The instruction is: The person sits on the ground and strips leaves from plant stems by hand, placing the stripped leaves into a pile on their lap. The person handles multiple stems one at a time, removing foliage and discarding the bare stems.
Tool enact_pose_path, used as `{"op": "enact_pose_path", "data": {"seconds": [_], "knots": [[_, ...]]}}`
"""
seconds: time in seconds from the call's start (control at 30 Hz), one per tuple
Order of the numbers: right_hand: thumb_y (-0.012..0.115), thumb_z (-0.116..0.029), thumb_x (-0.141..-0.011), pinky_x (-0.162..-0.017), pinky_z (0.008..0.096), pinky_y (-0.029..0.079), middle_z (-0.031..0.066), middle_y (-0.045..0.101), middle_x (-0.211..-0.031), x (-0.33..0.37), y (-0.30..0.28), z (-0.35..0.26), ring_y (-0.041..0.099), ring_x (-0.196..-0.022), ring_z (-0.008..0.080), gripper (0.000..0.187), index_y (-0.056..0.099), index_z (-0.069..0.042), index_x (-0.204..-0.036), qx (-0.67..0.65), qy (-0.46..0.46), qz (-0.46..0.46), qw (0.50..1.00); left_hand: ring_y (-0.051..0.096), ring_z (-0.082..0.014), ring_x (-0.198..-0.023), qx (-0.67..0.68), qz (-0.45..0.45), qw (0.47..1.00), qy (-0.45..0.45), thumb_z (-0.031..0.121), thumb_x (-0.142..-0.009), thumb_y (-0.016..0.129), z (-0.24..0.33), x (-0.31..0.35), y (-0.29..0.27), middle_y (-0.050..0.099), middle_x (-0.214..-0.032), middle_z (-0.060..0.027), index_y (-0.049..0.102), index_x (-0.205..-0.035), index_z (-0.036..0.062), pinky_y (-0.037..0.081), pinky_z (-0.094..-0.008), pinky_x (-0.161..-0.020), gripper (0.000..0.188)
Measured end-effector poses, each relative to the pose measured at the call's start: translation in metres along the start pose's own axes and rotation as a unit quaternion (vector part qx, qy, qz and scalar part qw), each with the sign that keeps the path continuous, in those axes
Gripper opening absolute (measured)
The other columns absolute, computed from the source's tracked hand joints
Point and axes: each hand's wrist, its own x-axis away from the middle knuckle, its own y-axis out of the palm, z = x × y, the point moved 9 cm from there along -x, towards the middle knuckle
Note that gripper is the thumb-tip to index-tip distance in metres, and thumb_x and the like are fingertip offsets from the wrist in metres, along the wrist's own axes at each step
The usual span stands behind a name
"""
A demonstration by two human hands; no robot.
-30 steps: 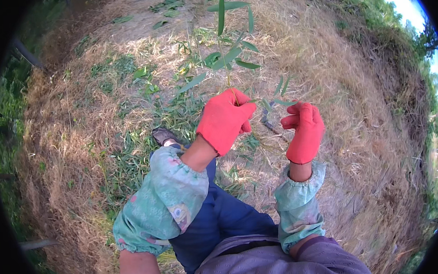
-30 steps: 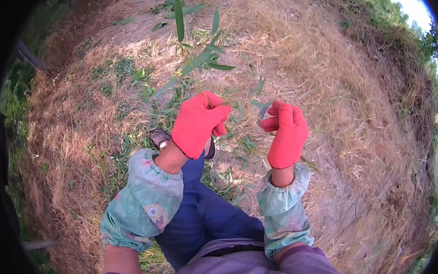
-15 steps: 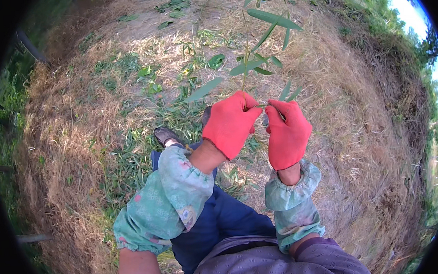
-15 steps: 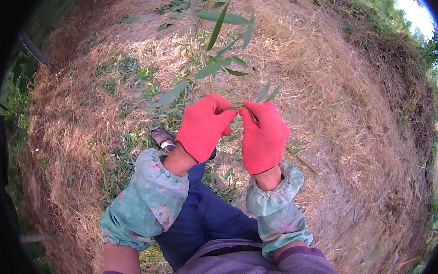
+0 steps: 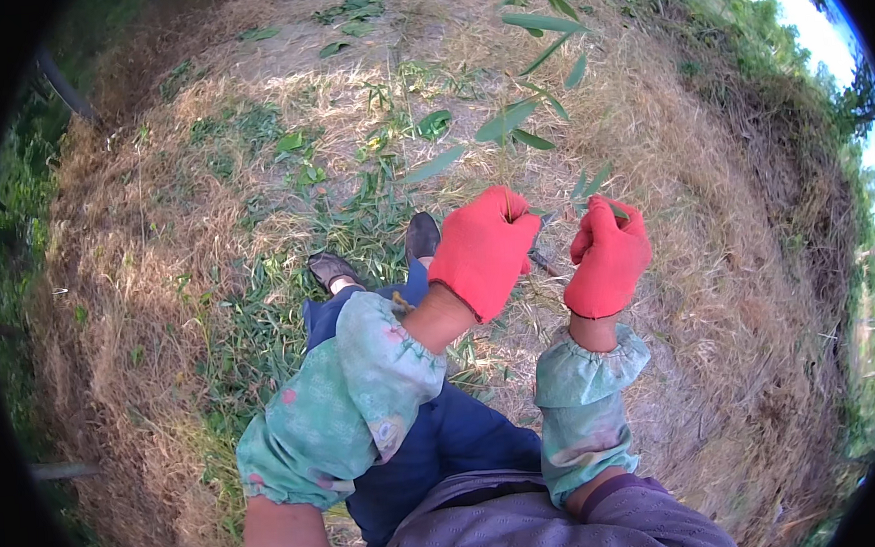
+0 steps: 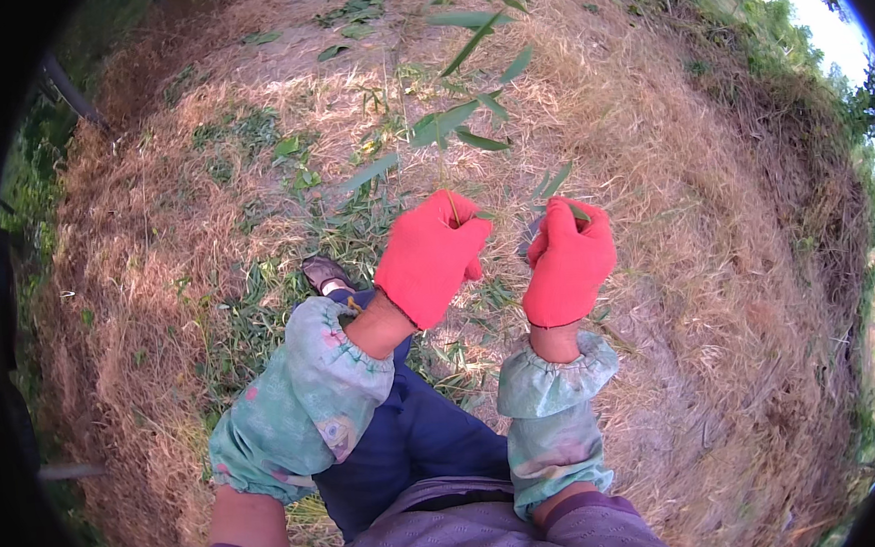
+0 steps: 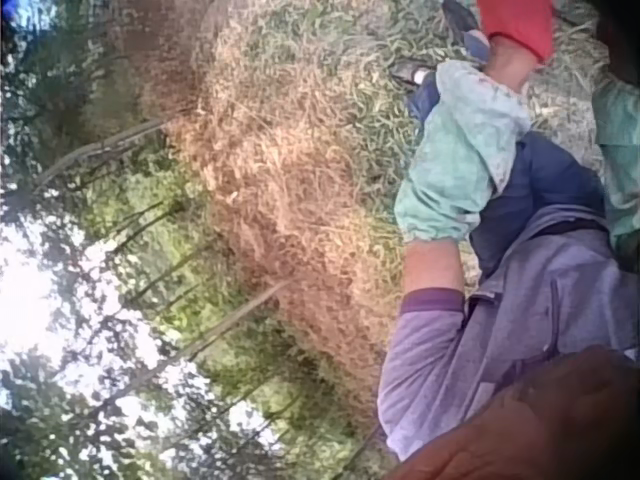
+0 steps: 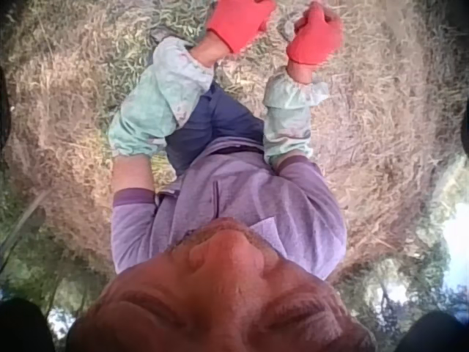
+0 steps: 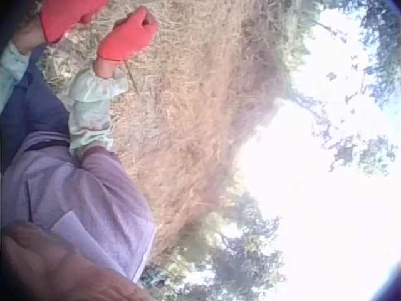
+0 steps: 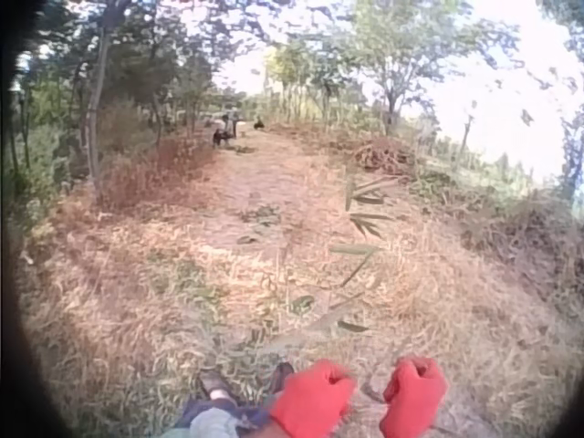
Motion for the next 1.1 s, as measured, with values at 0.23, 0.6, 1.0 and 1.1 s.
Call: {"op": "enact_pose_path", "data": {"seconds": [0.23, 0.6, 1.0, 1.1], "knots": [[0.075, -0.004, -0.083, -0.066, 0.0308, 0.053, 0.0112, 0.068, -0.082, 0.027, 0.029, -0.052, 0.068, -0.073, 0.0191, 0.025, 0.069, -0.004, -0.107, 0.231, -0.248, -0.15, 0.929, 0.065, -0.013, -0.059, 0.009, 0.003, 1.0, -0.018, 0.011, -0.091, 0.066, -0.009, -0.006, -0.008, 0.064, -0.076, -0.005, 0.061, -0.096, -0.0002, 0.05, -0.0283, -0.052, 0.013], [0.07, -0.01, -0.088, -0.063, 0.0359, 0.052, 0.0145, 0.069, -0.083, 0.026, 0.047, -0.042, 0.069, -0.072, 0.0278, 0.012, 0.068, -0.002, -0.096, 0.31, -0.28, -0.153, 0.896, 0.063, -0.0141, -0.059, -0.048, 0.002, 0.999, -0.002, 0.008, -0.091, 0.065, -0.006, -0.001, -0.005, 0.065, -0.077, -0.0072, 0.062, -0.095, -0.0009, 0.051, -0.0305, -0.053, 0.01], [0.066, -0.008, -0.09, -0.068, 0.0279, 0.052, 0.008, 0.071, -0.088, -0.003, -0.026, -0.035, 0.065, -0.074, 0.0122, 0.019, 0.069, 0.001, -0.106, 0.268, -0.174, 0.001, 0.948, 0.058, -0.0082, -0.072, -0.193, 0.052, 0.974, 0.109, 0.014, -0.087, 0.072, 0.017, -0.01, -0.026, 0.064, -0.077, -0.0003, 0.065, -0.09, 0.0031, 0.047, -0.0265, -0.065, 0.014], [0.068, -0.009, -0.088, -0.072, 0.0286, 0.053, 0.0108, 0.072, -0.095, 0.001, -0.018, -0.023, 0.066, -0.078, 0.013, 0.027, 0.068, 0.001, -0.113, 0.161, -0.098, -0.047, 0.981, 0.057, -0.0074, -0.073, -0.12, 0.029, 0.988, 0.094, 0.014, -0.087, 0.072, 0.009, -0.013, -0.023, 0.064, -0.078, 0.0004, 0.064, -0.09, 0.0031, 0.046, -0.0255, -0.066, 0.013]]}}
